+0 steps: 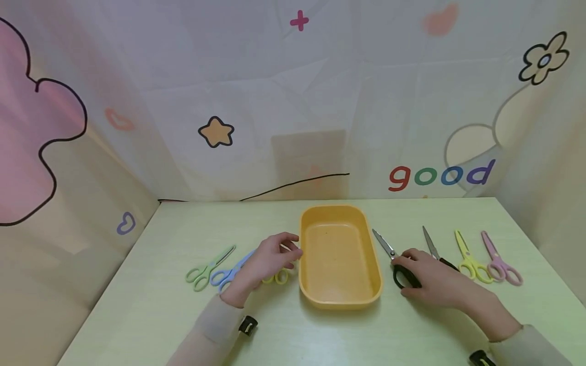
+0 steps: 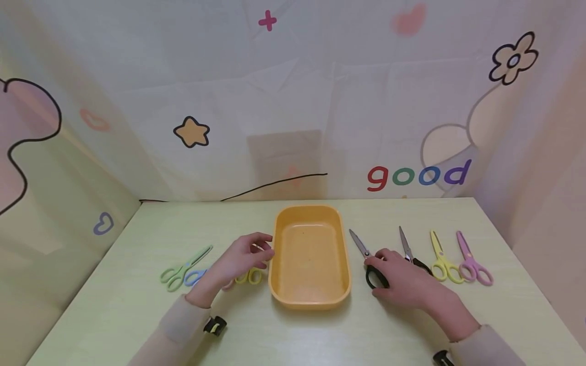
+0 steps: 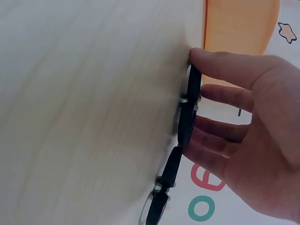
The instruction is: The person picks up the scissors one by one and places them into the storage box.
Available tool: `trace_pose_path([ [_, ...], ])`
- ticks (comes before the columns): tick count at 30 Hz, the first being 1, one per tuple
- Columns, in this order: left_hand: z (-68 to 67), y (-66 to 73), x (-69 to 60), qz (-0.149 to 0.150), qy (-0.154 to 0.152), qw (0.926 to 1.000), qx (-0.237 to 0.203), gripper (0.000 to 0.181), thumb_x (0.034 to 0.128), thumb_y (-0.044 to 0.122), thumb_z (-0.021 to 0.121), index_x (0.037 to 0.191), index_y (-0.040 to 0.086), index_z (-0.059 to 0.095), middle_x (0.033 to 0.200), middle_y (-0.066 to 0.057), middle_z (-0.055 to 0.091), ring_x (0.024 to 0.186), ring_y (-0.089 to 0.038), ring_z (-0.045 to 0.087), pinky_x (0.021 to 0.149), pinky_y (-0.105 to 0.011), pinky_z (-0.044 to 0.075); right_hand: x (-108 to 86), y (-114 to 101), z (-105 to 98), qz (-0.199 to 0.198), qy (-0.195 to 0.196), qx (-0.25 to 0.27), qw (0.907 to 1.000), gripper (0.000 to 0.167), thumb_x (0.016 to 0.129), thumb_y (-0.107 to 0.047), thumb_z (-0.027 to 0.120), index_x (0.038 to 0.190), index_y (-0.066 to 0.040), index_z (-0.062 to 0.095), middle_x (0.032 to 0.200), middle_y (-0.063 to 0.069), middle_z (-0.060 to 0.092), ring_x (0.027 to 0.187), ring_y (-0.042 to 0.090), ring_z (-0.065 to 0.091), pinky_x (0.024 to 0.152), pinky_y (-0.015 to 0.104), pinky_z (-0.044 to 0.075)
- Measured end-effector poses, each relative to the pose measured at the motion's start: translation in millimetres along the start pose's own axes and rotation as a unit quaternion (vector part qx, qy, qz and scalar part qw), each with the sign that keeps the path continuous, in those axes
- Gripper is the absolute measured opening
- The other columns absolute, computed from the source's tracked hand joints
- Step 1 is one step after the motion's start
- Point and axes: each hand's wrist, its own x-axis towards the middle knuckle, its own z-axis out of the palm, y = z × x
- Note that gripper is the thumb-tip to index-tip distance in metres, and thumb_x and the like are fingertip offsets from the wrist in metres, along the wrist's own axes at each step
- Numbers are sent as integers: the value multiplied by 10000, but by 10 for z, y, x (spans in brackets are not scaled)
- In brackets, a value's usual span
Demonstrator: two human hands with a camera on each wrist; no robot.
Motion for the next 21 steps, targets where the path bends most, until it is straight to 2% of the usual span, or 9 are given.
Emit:
trace_pose_path([
  [5,-1,15,5,31,-37,10000,7,387,981,72,686,1318,-86,582,1060,-137,637,874,-234,678,769,-415,614,39,-55,6,153,-84,100,9998,525,877,-327,834,1324,-118,656,1220,174,583,1018,275,597,864,515,561],
  [9,1,19,2,36,-24,10000,17,394,974,76,697,1315,-88,587,1052,-137,640,872,-263,686,764,-422,614,57,-106,11,287,-176,9,9994,553,880,-354,828,1362,-163,638,1219,222,557,1022,322,574,784,521,576],
  [15,3,17,5,-18,-26,10000,-17,406,974,80,701,1327,-83,584,1044,-136,638,856,-275,687,763,-427,614,86,-157,24,344,-292,-186,9988,461,874,-258,819,1296,-172,652,1068,139,533,914,267,499,702,430,527],
  [21,6,41,-1,-105,-117,9998,-142,423,985,55,675,1359,-96,547,1048,-147,627,854,-302,684,758,-426,617,125,-177,45,547,-324,-165,9978,445,854,-215,809,1267,-161,655,1006,112,505,874,265,469,673,426,502],
])
